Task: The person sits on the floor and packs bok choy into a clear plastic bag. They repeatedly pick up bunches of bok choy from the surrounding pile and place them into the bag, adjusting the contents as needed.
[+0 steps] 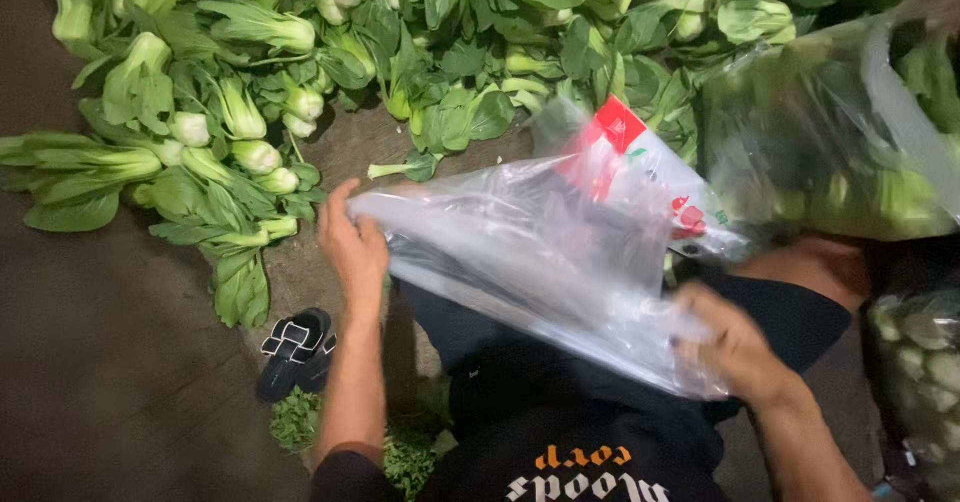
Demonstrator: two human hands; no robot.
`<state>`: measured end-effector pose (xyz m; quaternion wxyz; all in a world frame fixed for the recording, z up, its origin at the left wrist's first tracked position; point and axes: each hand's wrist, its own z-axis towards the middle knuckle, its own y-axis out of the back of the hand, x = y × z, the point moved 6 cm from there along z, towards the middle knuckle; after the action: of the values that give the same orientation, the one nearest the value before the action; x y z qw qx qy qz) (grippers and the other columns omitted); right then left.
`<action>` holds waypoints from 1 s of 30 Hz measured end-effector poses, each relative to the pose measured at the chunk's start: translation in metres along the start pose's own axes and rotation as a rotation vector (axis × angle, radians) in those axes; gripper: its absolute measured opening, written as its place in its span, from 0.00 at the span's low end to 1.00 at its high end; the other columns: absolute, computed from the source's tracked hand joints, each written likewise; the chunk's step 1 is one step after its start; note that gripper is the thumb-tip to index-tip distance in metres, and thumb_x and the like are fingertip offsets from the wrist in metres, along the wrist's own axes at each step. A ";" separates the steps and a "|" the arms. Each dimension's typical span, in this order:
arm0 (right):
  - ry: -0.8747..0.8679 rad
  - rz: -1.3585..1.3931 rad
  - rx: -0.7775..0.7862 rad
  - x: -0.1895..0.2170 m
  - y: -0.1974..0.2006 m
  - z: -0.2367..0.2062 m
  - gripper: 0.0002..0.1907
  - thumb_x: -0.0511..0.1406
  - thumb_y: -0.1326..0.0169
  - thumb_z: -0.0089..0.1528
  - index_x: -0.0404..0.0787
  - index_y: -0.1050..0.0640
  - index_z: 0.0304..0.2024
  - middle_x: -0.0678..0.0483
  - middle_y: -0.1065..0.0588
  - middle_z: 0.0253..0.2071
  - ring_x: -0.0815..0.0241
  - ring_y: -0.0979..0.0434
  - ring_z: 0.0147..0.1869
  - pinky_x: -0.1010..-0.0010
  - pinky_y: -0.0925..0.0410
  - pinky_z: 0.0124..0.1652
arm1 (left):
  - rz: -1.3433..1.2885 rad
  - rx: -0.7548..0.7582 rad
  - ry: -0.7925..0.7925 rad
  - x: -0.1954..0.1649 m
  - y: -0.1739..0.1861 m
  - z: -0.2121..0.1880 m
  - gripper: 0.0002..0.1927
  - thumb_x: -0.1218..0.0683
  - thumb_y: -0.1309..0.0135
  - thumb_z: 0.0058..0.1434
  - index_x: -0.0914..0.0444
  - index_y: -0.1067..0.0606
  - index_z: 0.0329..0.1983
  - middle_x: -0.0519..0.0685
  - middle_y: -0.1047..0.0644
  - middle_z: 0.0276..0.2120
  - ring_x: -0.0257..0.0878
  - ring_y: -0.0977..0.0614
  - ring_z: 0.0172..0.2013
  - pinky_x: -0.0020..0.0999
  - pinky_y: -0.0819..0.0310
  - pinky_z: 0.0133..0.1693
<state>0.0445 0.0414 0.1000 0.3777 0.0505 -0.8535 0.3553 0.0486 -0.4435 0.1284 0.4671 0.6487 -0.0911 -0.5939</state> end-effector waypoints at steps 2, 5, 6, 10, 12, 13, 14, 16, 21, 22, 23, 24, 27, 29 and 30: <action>0.010 -0.334 0.064 -0.003 0.016 -0.005 0.26 0.30 0.34 0.56 0.33 0.28 0.55 0.50 0.27 0.37 0.58 0.29 0.37 0.71 0.36 0.37 | -0.177 0.062 -0.044 0.005 0.005 -0.007 0.25 0.68 0.48 0.58 0.65 0.26 0.60 0.54 0.26 0.52 0.47 0.23 0.54 0.38 0.29 0.58; 0.368 -1.136 -0.304 0.044 0.073 0.016 0.30 0.28 0.38 0.50 0.35 0.28 0.56 0.45 0.26 0.51 0.51 0.26 0.54 0.62 0.32 0.52 | -0.857 0.619 0.186 -0.004 -0.017 -0.034 0.26 0.64 0.42 0.59 0.62 0.27 0.62 0.55 0.31 0.45 0.47 0.31 0.45 0.37 0.37 0.48; 0.448 -1.303 -0.556 0.067 0.090 0.024 0.30 0.26 0.39 0.51 0.35 0.28 0.56 0.42 0.26 0.51 0.49 0.26 0.55 0.61 0.31 0.53 | -1.006 0.826 0.433 -0.007 -0.028 -0.042 0.28 0.63 0.42 0.63 0.59 0.27 0.68 0.56 0.33 0.36 0.46 0.36 0.35 0.36 0.44 0.39; 0.409 -1.193 -0.941 0.147 0.110 0.050 0.17 0.25 0.43 0.62 0.31 0.29 0.54 0.40 0.27 0.50 0.46 0.27 0.54 0.56 0.32 0.54 | -0.472 0.548 -0.744 -0.076 -0.003 0.009 0.36 0.54 0.32 0.44 0.68 0.28 0.57 0.61 0.28 0.41 0.60 0.26 0.43 0.47 0.32 0.46; 0.627 -1.197 -0.979 0.196 0.086 0.046 0.17 0.26 0.43 0.62 0.31 0.28 0.53 0.40 0.26 0.49 0.45 0.26 0.53 0.55 0.31 0.53 | 0.035 0.262 0.046 -0.037 -0.001 0.059 0.13 0.61 0.46 0.62 0.68 0.24 0.49 0.54 0.20 0.42 0.46 0.17 0.44 0.42 0.22 0.49; 0.744 -1.205 -0.984 0.212 0.071 0.040 0.16 0.26 0.43 0.62 0.32 0.27 0.53 0.40 0.26 0.49 0.45 0.26 0.53 0.55 0.31 0.53 | 0.034 0.035 0.149 -0.031 0.018 0.067 0.13 0.62 0.46 0.61 0.67 0.23 0.50 0.54 0.21 0.43 0.47 0.18 0.45 0.43 0.23 0.50; 0.870 -1.199 -0.998 0.215 0.055 0.029 0.16 0.26 0.44 0.62 0.32 0.27 0.53 0.40 0.26 0.48 0.45 0.26 0.52 0.55 0.31 0.52 | -0.085 -0.235 -0.045 -0.040 0.037 0.064 0.14 0.62 0.46 0.61 0.67 0.23 0.50 0.55 0.21 0.44 0.48 0.19 0.46 0.43 0.24 0.51; 1.051 -1.234 -1.018 0.205 0.033 0.015 0.16 0.27 0.44 0.62 0.33 0.26 0.52 0.40 0.25 0.47 0.44 0.25 0.51 0.55 0.31 0.51 | -0.253 -0.459 -0.358 -0.046 0.054 0.042 0.15 0.62 0.46 0.59 0.67 0.22 0.50 0.57 0.22 0.46 0.50 0.21 0.49 0.45 0.26 0.53; 0.707 -1.558 -0.577 0.094 0.038 0.056 0.15 0.28 0.44 0.61 0.34 0.23 0.51 0.40 0.24 0.45 0.43 0.24 0.48 0.55 0.30 0.49 | -0.081 0.171 -0.283 -0.018 -0.023 -0.005 0.18 0.63 0.45 0.55 0.66 0.21 0.50 0.60 0.24 0.51 0.56 0.24 0.54 0.47 0.32 0.59; 0.609 -1.617 -0.529 0.077 0.046 0.064 0.15 0.28 0.44 0.61 0.34 0.22 0.51 0.40 0.24 0.44 0.43 0.24 0.47 0.55 0.30 0.48 | -0.028 0.248 -0.169 -0.004 -0.032 -0.010 0.18 0.64 0.45 0.55 0.66 0.20 0.50 0.61 0.25 0.52 0.57 0.25 0.56 0.48 0.34 0.60; 0.548 -1.612 -0.543 0.065 0.055 0.066 0.15 0.28 0.44 0.61 0.34 0.22 0.51 0.40 0.23 0.44 0.43 0.23 0.47 0.54 0.30 0.48 | 0.035 0.234 -0.109 0.007 -0.034 -0.016 0.19 0.64 0.45 0.54 0.66 0.20 0.50 0.62 0.25 0.53 0.58 0.26 0.57 0.48 0.35 0.61; 0.525 -1.583 -0.586 0.057 0.061 0.070 0.15 0.30 0.43 0.60 0.35 0.21 0.50 0.40 0.23 0.44 0.44 0.23 0.47 0.55 0.29 0.47 | 0.088 0.148 -0.117 0.012 -0.031 -0.021 0.20 0.64 0.45 0.53 0.66 0.20 0.50 0.62 0.26 0.54 0.59 0.27 0.58 0.49 0.36 0.62; 0.497 -1.012 -0.810 0.044 0.082 0.061 0.17 0.32 0.45 0.68 0.32 0.25 0.58 0.45 0.23 0.47 0.53 0.22 0.44 0.64 0.28 0.41 | 0.206 0.043 -0.041 0.022 -0.044 -0.040 0.13 0.60 0.42 0.61 0.68 0.20 0.49 0.63 0.23 0.46 0.61 0.22 0.47 0.51 0.28 0.52; 0.374 -0.650 -0.896 0.023 0.088 0.056 0.10 0.30 0.44 0.72 0.26 0.27 0.50 0.40 0.27 0.38 0.52 0.31 0.36 0.60 0.35 0.36 | 0.087 0.124 -0.011 0.022 -0.067 -0.052 0.10 0.60 0.42 0.66 0.67 0.20 0.50 0.58 0.20 0.43 0.55 0.18 0.44 0.49 0.24 0.47; 0.330 -0.480 -0.920 0.012 0.089 0.052 0.10 0.29 0.43 0.74 0.23 0.27 0.46 0.38 0.29 0.33 0.51 0.35 0.31 0.58 0.38 0.33 | -0.091 0.164 0.018 0.021 -0.077 -0.058 0.10 0.60 0.42 0.67 0.67 0.21 0.51 0.55 0.19 0.42 0.51 0.16 0.43 0.48 0.22 0.46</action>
<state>-0.0274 0.0764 0.0337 0.5602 0.0173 -0.8148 -0.1479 0.0705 -0.3864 0.0506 0.3858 0.6937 -0.1057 -0.5990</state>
